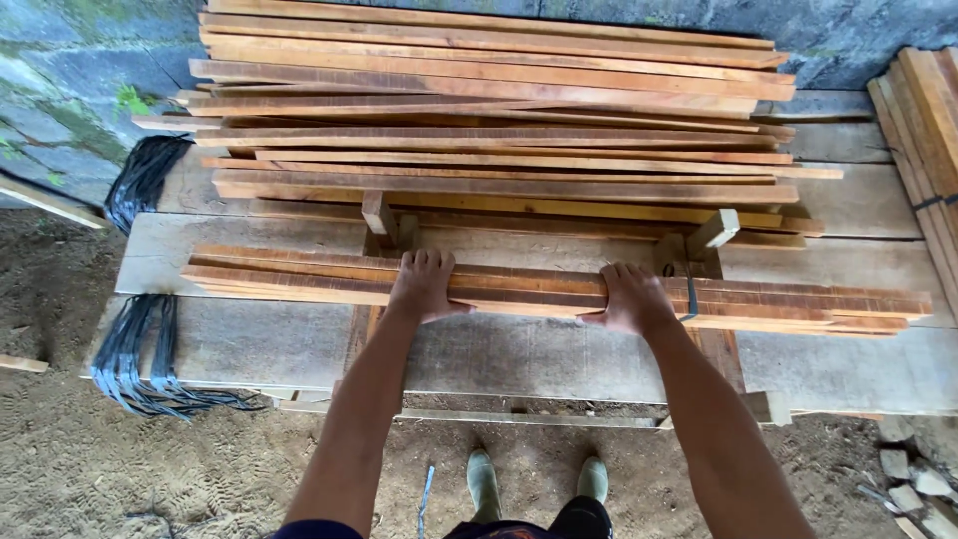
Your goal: Bundle several thin wood strips together using elastic straps on a workbench.
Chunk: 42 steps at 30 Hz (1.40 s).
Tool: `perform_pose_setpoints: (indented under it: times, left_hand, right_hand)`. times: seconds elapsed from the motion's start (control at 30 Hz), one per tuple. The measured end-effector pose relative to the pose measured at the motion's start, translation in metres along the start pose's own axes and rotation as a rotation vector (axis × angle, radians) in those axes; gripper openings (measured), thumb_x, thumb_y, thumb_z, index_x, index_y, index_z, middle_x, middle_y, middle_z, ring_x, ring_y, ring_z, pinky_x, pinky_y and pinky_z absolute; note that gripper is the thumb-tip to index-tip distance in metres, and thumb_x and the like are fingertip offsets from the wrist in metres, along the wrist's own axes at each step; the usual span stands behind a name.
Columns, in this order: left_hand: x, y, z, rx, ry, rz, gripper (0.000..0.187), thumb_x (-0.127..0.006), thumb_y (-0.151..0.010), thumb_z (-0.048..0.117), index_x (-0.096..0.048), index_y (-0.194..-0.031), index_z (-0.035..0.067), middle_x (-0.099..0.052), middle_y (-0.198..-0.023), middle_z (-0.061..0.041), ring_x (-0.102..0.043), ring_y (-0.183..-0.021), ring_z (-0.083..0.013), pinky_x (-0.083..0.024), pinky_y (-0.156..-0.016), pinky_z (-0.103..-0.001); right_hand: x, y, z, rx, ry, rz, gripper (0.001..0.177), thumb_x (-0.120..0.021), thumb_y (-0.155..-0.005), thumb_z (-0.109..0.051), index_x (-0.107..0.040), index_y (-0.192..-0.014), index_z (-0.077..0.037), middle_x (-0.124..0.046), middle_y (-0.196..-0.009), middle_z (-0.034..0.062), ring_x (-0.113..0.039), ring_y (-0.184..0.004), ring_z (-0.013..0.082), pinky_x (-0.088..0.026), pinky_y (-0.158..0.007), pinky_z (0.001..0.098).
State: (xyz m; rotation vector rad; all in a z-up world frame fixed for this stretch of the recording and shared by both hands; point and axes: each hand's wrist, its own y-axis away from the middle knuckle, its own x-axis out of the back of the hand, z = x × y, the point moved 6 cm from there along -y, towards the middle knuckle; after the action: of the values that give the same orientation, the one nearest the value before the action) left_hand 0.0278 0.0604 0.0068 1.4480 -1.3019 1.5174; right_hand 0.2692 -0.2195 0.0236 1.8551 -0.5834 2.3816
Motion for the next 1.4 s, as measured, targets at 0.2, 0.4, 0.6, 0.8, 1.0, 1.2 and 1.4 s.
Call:
perform_pose_setpoints:
  times: [0.2, 0.4, 0.6, 0.8, 1.0, 1.2, 1.4]
  left_hand:
    - [0.002, 0.003, 0.0, -0.107, 0.0, 0.131, 0.098, -0.066, -0.061, 0.092, -0.058, -0.113, 0.009, -0.061, -0.103, -0.012, -0.064, -0.102, -0.0311, -0.049, -0.087, -0.046]
    - [0.005, 0.004, -0.002, -0.099, 0.065, 0.09, 0.095, -0.067, -0.06, 0.091, -0.059, -0.112, 0.011, -0.064, -0.101, -0.009, -0.067, -0.103, -0.0282, -0.05, -0.092, -0.045]
    - [0.012, 0.003, 0.0, -0.048, 0.09, 0.102, 0.101, -0.062, -0.06, 0.098, -0.056, -0.11, 0.01, -0.064, -0.101, -0.011, -0.068, -0.103, -0.0292, -0.051, -0.096, -0.047]
    - [-0.004, 0.0, -0.002, -0.052, -0.007, 0.167, 0.103, -0.058, -0.055, 0.1, -0.058, -0.105, 0.011, -0.064, -0.092, -0.01, -0.069, -0.089, -0.0286, -0.051, -0.082, -0.045]
    - [0.015, 0.001, 0.001, -0.07, -0.005, 0.123, 0.096, -0.065, -0.059, 0.091, -0.059, -0.109, 0.009, -0.065, -0.097, -0.013, -0.069, -0.092, -0.0315, -0.05, -0.084, -0.046]
    - [0.039, 0.021, 0.014, -0.034, 0.047, -0.079, 0.095, -0.062, -0.063, 0.093, -0.056, -0.112, 0.011, -0.065, -0.105, -0.012, -0.068, -0.1, -0.0317, -0.048, -0.088, -0.044]
    - [0.02, 0.047, 0.021, 0.011, 0.081, -0.207, 0.101, -0.053, -0.062, 0.101, -0.056, -0.112, 0.013, -0.068, -0.11, -0.012, -0.069, -0.104, -0.0307, -0.048, -0.091, -0.044]
  right_hand:
    - [0.004, 0.001, 0.0, 0.007, -0.069, 0.107, 0.08, -0.081, -0.051, -0.071, -0.066, -0.105, -0.014, -0.067, -0.09, 0.007, -0.072, -0.089, 0.027, -0.058, -0.084, 0.0417]
    - [0.022, -0.003, -0.007, -0.015, -0.002, 0.007, 0.089, -0.081, -0.048, -0.07, -0.067, -0.117, -0.017, -0.067, -0.136, 0.0042, -0.054, -0.141, 0.03, -0.024, -0.129, 0.0635]
    - [0.042, -0.004, -0.012, 0.021, -0.004, 0.195, 0.086, -0.078, -0.05, -0.078, -0.068, -0.107, -0.014, -0.063, -0.141, 0.0075, -0.054, -0.14, 0.032, -0.03, -0.125, 0.0626]
    - [-0.005, 0.003, 0.003, -0.107, -0.128, -0.202, 0.089, -0.079, -0.056, -0.077, -0.062, -0.122, -0.019, -0.07, -0.109, 0.0028, -0.072, -0.107, 0.026, -0.056, -0.104, 0.0451]
    - [0.011, -0.002, -0.003, -0.14, -0.148, -0.343, 0.086, -0.08, -0.062, -0.075, -0.06, -0.121, -0.015, -0.068, -0.111, 0.0063, -0.07, -0.113, 0.0294, -0.054, -0.102, 0.0454]
    - [0.006, 0.007, -0.008, -0.084, -0.153, -0.323, 0.086, -0.079, -0.06, -0.078, -0.059, -0.115, -0.015, -0.066, -0.105, 0.0064, -0.07, -0.106, 0.0279, -0.054, -0.096, 0.0426]
    - [0.012, 0.025, -0.019, -0.064, -0.132, -0.451, 0.087, -0.075, -0.062, -0.082, -0.058, -0.116, -0.016, -0.068, -0.109, 0.0066, -0.069, -0.11, 0.0263, -0.053, -0.098, 0.0415]
